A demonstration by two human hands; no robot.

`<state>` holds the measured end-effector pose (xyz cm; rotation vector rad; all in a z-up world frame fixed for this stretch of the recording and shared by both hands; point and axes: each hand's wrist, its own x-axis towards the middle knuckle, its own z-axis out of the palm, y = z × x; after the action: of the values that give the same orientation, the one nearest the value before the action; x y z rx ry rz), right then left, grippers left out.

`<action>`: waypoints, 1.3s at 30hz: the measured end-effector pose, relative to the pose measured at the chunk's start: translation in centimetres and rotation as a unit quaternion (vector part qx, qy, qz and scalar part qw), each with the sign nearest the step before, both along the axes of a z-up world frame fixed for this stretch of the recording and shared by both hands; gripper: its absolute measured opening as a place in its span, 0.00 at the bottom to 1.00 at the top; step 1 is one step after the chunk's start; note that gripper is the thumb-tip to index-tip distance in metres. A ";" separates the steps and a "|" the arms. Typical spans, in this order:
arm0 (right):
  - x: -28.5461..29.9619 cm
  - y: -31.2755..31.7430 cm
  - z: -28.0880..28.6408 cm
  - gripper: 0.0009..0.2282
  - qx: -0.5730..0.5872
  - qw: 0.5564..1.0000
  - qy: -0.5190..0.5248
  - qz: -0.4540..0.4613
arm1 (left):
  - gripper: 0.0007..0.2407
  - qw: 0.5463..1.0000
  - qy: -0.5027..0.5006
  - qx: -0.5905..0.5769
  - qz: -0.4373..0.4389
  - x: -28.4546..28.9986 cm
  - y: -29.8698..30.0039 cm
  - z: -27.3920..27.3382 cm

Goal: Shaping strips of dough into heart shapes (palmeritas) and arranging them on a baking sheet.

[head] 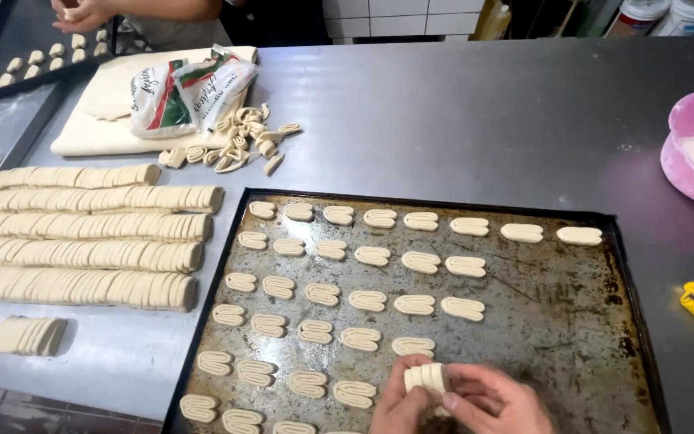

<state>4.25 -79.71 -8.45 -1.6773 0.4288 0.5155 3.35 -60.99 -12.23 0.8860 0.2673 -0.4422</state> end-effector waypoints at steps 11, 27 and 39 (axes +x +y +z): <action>-2.0 2.8 3.5 0.25 0.061 0.996 0.030 -0.065 | 0.19 0.973 0.110 -0.174 0.105 -0.8 2.8 3.9; 5.0 -1.6 2.2 0.20 -0.417 0.840 -0.167 0.305 | 0.26 0.970 0.143 -0.077 0.183 -2.2 12.1 4.8; -3.7 7.8 5.8 0.25 -0.041 0.995 -0.011 -0.089 | 0.19 0.986 0.050 0.151 -0.043 -1.2 3.1 9.4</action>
<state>0.56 -71.94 -2.68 -1.7015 0.5852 0.3519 2.11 -57.84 -2.82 1.1775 0.3960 -0.5356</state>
